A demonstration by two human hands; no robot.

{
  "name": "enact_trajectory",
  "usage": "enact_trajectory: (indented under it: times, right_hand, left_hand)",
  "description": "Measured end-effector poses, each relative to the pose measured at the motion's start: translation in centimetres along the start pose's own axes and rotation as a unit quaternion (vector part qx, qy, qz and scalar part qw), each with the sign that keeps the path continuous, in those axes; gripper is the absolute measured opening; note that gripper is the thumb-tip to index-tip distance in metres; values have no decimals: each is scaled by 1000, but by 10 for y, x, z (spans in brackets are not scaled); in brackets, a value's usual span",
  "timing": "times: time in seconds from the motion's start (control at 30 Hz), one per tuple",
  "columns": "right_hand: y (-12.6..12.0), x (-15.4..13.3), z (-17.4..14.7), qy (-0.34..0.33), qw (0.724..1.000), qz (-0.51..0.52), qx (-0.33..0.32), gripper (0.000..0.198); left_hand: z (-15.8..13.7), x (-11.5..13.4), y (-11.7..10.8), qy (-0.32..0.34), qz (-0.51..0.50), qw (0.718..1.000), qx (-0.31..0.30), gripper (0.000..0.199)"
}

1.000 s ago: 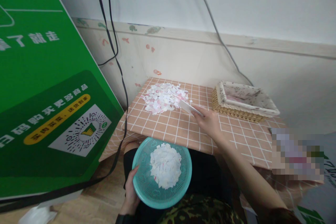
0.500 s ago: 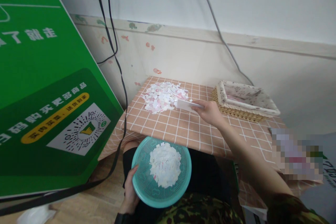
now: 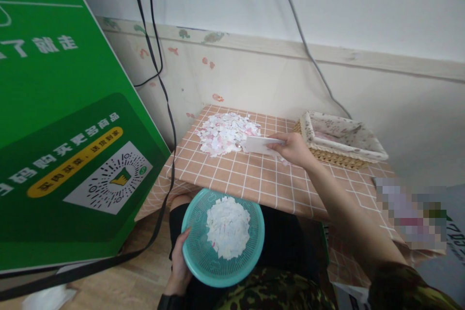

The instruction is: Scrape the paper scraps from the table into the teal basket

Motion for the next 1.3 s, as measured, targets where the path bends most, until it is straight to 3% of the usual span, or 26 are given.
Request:
enact_trajectory:
  times: [0.6,0.77,1.3]
  right_hand:
    - [-9,3,-4,28,997,66,-38,24]
    - [-3,3,0,10,997,54,-50,23]
    - [-8,2,-1,38,997,42,-52,24]
  left_hand:
    - [2,0,-1,-5,-12,1000,-11,15]
    - [1,-1,0,-11,0,1000,-6,17]
    - [-5,2,6,-12,3,1000,21,15]
Point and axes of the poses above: each hand's wrist, its own z-axis towards the middle knuckle, its own y-axis out of the palm, x = y × z, the point moved 1 cm from there along z, towards the middle knuckle, and after that the axes turned 4 degrees about y, right-handed, at the moved point
